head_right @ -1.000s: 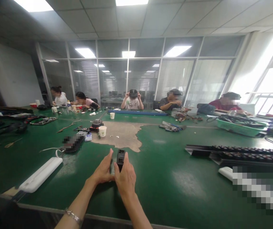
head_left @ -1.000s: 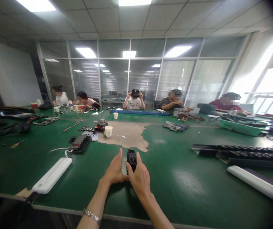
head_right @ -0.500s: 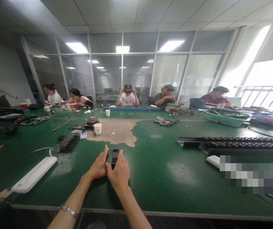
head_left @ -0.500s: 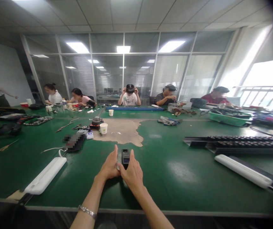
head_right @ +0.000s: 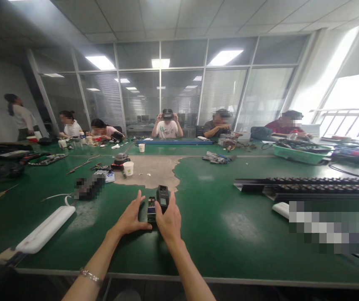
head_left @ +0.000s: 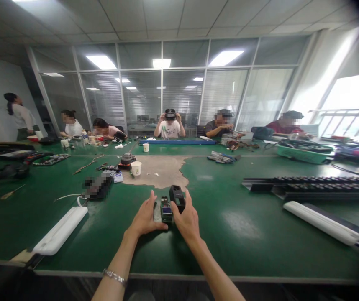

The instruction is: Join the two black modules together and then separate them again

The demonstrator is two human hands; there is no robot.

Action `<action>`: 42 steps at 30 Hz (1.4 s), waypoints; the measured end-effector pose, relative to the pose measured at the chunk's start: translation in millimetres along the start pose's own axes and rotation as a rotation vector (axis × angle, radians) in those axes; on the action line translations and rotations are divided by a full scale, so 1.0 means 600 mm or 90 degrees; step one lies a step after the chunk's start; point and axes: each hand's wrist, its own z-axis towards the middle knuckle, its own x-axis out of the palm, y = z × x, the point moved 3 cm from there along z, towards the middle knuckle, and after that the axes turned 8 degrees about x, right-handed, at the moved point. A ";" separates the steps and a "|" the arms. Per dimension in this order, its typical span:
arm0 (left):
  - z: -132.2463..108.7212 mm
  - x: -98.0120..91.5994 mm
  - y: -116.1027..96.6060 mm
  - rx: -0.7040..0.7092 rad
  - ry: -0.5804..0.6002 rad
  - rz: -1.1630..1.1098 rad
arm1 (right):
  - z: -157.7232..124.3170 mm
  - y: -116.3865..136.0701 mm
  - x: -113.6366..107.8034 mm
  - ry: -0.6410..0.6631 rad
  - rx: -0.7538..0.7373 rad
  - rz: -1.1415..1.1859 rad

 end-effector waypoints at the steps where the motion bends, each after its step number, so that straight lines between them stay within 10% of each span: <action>1: 0.000 0.000 -0.001 -0.001 0.003 -0.003 | 0.001 -0.014 -0.001 0.002 0.009 -0.009; 9: 0.000 -0.003 -0.007 -0.012 0.010 -0.003 | -0.009 -0.077 0.012 -0.004 0.022 -0.043; 42: -0.001 -0.003 -0.007 -0.008 -0.002 0.011 | -0.014 -0.061 0.005 -0.028 -0.005 -0.053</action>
